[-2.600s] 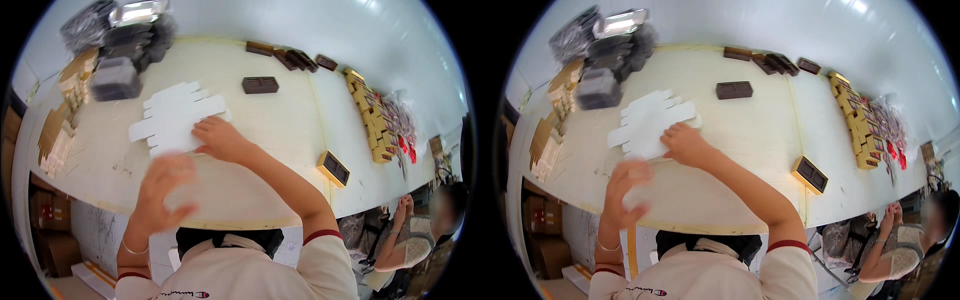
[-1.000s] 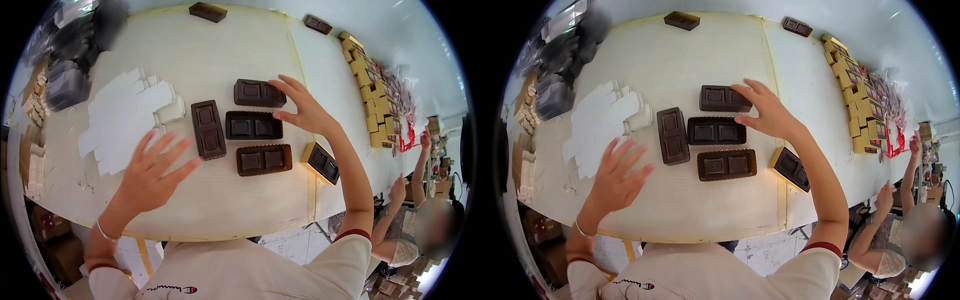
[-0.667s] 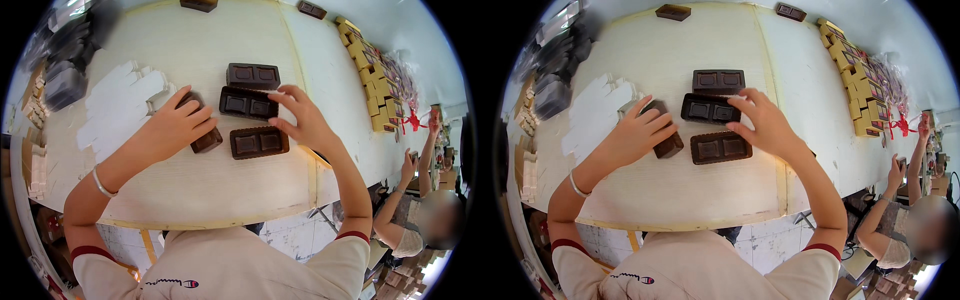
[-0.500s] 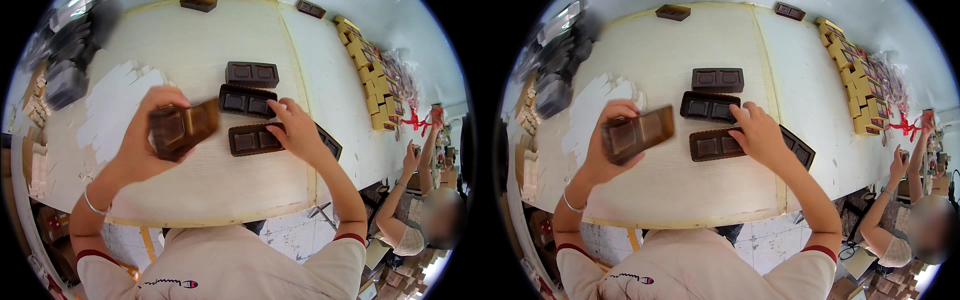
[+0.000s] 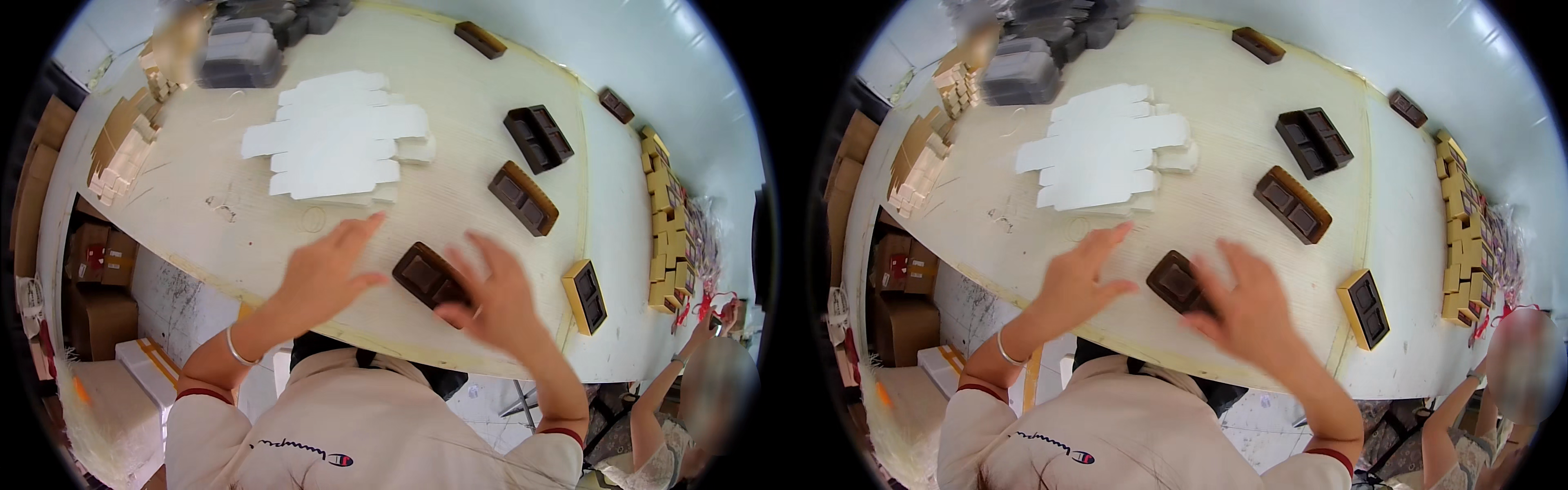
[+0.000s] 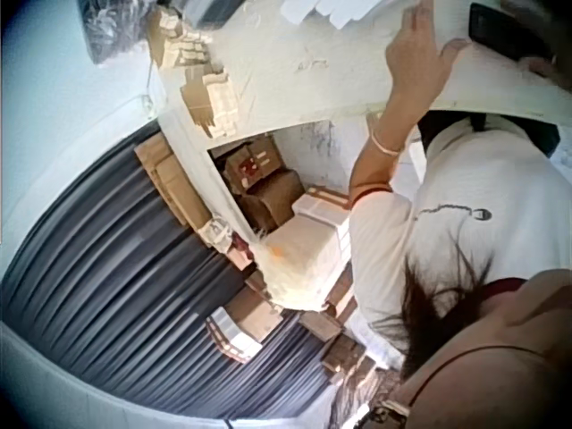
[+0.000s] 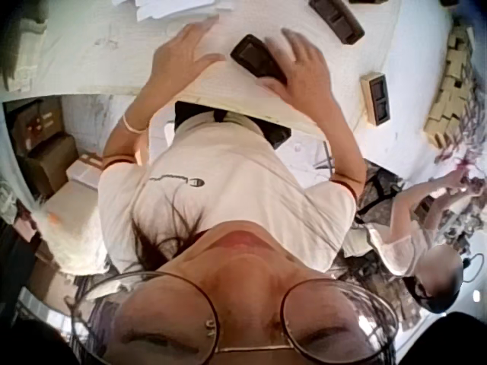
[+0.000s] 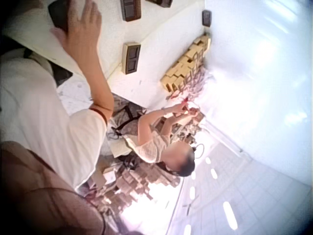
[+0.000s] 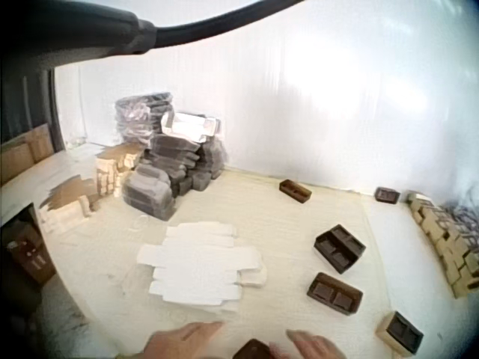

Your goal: The person folds flat cardboard pieces into small rectangular boxes and places dark plastic inserts inside each box. The person repeats this process multiple times, stacking the completed boxes on the table.

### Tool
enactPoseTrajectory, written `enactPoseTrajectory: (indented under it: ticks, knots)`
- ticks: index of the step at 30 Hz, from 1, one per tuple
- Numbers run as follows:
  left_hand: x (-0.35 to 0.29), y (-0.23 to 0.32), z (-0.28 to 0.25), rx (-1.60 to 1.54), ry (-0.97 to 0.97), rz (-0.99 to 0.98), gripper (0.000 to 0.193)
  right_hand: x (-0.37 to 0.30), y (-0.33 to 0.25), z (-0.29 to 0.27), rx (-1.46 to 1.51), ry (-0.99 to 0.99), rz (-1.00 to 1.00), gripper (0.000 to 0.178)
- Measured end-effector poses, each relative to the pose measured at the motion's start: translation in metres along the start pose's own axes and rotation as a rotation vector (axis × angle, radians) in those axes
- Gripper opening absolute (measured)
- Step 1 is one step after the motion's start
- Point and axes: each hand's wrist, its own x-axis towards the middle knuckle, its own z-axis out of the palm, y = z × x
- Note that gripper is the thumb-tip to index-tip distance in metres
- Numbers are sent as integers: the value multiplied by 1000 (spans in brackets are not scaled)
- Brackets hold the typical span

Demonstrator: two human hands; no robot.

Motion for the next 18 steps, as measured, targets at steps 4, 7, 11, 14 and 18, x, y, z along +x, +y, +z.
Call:
enactPoseTrajectory:
  ticks: [4, 7, 11, 14, 18]
  knots:
    - [29, -27, -45, 599, 418, 464, 50, -20, -1, 36, -235, -107, 4, 46]
    - [41, -66, -53, 460, 307, 428, 42, -2, 39, 27, -263, -8, 67, 42]
    - [58, -50, -87, 283, -22, 221, 30, 9, 28, 22, -137, 95, 87, 49]
    - [60, -44, -98, 299, 17, 181, 24, 28, 6, 23, -19, 151, 31, 53]
    - [38, -35, -87, 473, 458, 650, 20, 47, -22, 13, 40, 424, -55, 57]
